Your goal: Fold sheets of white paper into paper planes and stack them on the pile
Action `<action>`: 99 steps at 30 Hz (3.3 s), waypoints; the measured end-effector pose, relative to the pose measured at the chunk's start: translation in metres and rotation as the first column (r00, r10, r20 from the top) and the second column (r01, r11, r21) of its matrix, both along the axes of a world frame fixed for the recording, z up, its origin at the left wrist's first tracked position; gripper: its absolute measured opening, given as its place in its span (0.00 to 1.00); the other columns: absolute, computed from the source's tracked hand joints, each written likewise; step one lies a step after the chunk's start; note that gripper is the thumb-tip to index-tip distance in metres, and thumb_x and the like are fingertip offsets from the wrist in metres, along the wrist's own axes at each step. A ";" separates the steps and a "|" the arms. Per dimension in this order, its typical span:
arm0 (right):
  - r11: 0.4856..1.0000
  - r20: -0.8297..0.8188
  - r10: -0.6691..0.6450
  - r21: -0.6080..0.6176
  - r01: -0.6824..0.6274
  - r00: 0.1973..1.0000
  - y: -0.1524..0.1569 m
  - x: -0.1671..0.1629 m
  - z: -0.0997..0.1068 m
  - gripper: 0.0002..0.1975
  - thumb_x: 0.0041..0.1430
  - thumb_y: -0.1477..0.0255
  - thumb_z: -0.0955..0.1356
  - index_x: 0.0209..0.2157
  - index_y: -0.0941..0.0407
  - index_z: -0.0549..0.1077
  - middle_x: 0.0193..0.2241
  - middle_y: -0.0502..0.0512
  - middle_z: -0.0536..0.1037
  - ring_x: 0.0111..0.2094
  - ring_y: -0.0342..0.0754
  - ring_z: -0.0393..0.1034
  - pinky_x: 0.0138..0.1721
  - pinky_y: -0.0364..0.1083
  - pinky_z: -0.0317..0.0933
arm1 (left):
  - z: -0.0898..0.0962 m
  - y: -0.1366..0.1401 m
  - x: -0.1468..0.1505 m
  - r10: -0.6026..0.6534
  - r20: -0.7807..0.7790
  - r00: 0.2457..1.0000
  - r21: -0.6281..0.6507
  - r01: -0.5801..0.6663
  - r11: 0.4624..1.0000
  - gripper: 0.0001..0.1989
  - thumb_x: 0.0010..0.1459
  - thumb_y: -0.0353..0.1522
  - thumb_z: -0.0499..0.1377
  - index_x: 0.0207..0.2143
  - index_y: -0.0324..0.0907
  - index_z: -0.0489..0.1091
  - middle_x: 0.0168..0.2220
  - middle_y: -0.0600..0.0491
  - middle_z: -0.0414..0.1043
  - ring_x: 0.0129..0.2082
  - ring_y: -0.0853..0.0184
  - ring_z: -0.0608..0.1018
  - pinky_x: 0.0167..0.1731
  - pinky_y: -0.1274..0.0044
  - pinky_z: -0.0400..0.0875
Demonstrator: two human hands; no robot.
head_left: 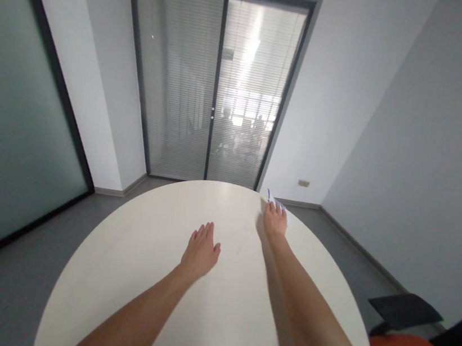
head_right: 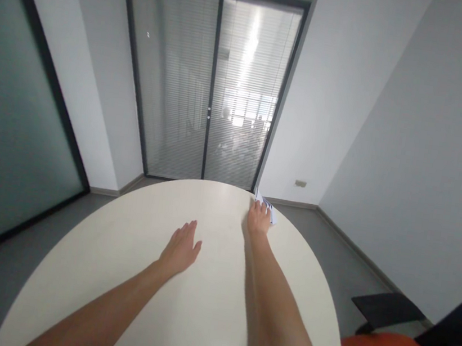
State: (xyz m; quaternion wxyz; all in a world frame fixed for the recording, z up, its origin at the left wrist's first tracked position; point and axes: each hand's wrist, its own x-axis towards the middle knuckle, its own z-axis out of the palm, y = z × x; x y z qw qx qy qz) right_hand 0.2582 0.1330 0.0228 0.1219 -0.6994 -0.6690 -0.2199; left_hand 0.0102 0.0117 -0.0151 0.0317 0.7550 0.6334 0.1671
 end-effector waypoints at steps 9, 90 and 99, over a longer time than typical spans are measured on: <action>0.967 0.033 -0.155 -0.200 0.158 0.987 0.007 0.008 -0.014 0.26 0.65 0.80 0.53 0.60 0.60 0.70 0.66 0.63 0.60 0.68 0.58 0.47 0.63 0.59 0.45 | 0.002 0.000 0.001 0.003 0.000 1.000 -0.012 -0.003 1.000 0.33 0.66 0.38 0.45 0.69 0.29 0.47 0.69 0.37 0.51 0.70 0.54 0.54 0.67 0.62 0.48; 0.997 -0.531 -0.059 -0.069 0.026 0.845 -0.034 0.039 -0.034 0.30 0.60 0.67 0.61 0.62 0.65 0.65 0.65 0.68 0.60 0.64 0.67 0.53 0.61 0.61 0.53 | 0.003 0.040 0.011 -0.039 0.039 0.998 0.121 0.034 0.992 0.20 0.62 0.38 0.56 0.56 0.47 0.72 0.62 0.48 0.67 0.64 0.51 0.64 0.62 0.58 0.56; 0.920 -0.682 0.338 0.385 -0.075 0.649 -0.041 0.048 -0.024 0.21 0.61 0.66 0.61 0.46 0.60 0.79 0.49 0.64 0.78 0.52 0.60 0.71 0.58 0.58 0.60 | -0.002 0.041 0.007 -0.059 0.082 0.995 0.140 0.047 0.989 0.20 0.63 0.38 0.55 0.56 0.45 0.72 0.61 0.46 0.68 0.63 0.50 0.65 0.62 0.56 0.57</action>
